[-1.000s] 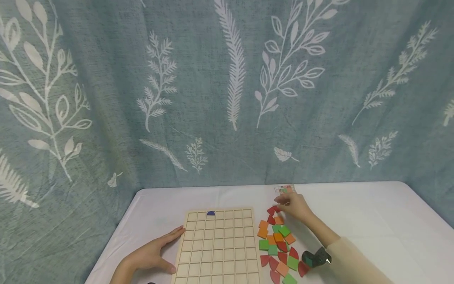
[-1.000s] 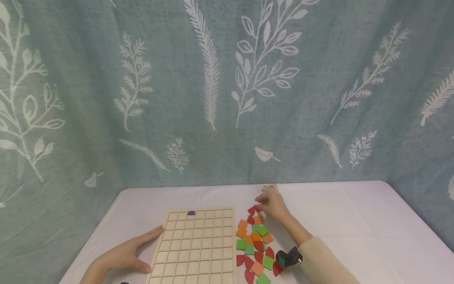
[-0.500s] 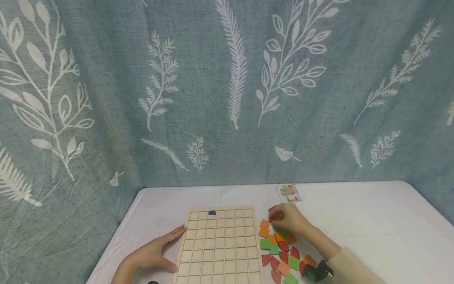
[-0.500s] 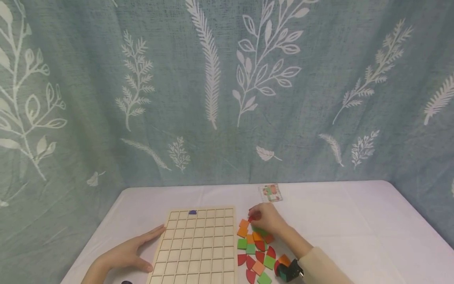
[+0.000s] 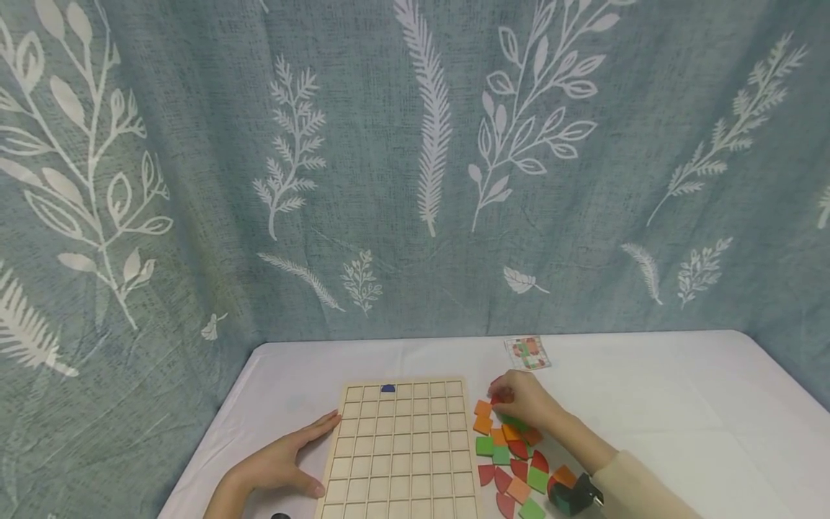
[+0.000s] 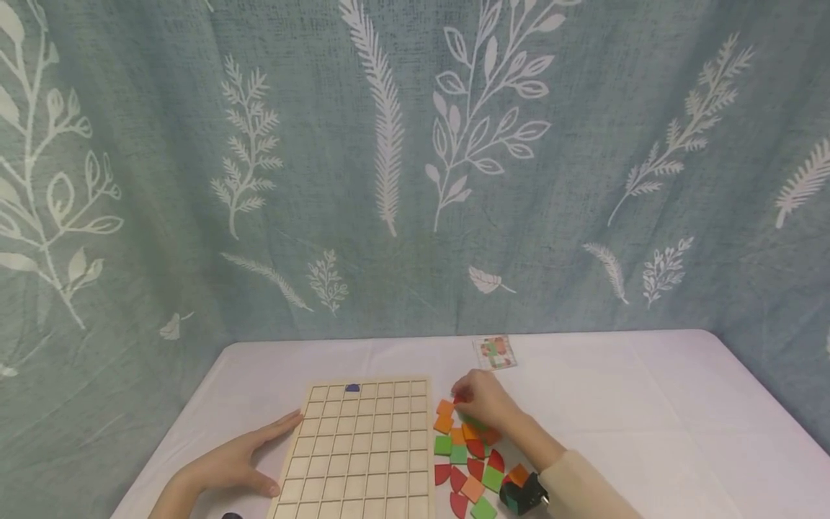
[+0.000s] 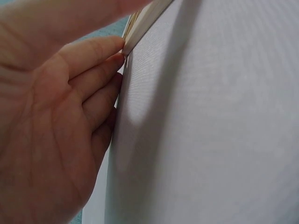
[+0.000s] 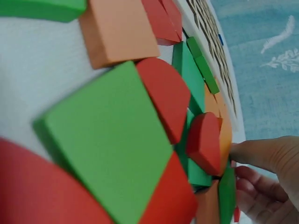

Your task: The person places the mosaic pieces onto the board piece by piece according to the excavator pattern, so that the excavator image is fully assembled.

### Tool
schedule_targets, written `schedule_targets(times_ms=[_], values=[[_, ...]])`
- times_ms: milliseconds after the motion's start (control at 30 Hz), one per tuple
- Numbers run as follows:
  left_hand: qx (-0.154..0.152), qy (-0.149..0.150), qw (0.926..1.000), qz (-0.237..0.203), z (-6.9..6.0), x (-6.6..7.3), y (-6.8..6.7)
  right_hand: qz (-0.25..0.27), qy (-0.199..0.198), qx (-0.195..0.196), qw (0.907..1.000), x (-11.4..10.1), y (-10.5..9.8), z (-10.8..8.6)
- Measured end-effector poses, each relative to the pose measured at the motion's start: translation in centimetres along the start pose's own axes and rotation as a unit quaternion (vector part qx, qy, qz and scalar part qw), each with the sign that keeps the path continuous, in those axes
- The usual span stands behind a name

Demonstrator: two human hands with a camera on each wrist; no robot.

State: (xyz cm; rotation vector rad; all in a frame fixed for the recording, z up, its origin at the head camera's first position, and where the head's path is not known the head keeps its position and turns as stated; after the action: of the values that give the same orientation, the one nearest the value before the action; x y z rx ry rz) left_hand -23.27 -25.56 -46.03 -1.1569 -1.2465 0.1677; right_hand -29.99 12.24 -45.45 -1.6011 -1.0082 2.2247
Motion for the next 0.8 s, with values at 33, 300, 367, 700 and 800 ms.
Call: schedule_targets(times_ms=[33,300,367,700,800], values=[[0.0,0.001,1.0,0.0,-0.01,0.04,0.01,-0.005,0.001,-0.003,1.0,-0.06,0.01,0.02],[0.0,-0.008,0.9999,0.013,0.02,-0.08,-0.01,-0.043,-0.019,0.0,0.9989,-0.27,0.14,0.12],[-0.001,-0.01,0.9998,0.015,0.06,-0.21,0.02,-0.041,-0.02,0.006,0.999,-0.28,0.17,0.05],[-0.001,-0.017,0.9997,0.016,0.12,-0.24,0.08,0.04,-0.011,0.038,0.9984,-0.1,-0.63,0.02],[-0.001,-0.019,0.9997,0.013,0.13,-0.24,0.14,0.047,-0.018,0.046,0.9977,0.04,-0.59,0.09]])
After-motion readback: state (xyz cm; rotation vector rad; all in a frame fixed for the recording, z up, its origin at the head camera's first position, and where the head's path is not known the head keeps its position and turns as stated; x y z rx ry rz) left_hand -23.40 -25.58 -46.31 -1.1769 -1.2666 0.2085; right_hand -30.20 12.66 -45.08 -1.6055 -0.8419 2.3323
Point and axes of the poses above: each hand's wrist, its own z-axis towards the middle knuckle, its own y-axis out of the palm, x = y × z, the point moved 4 cm from there along z, towards the middle knuckle, and after that the axes turned 15 degrees about z, right-handed, at the moved point
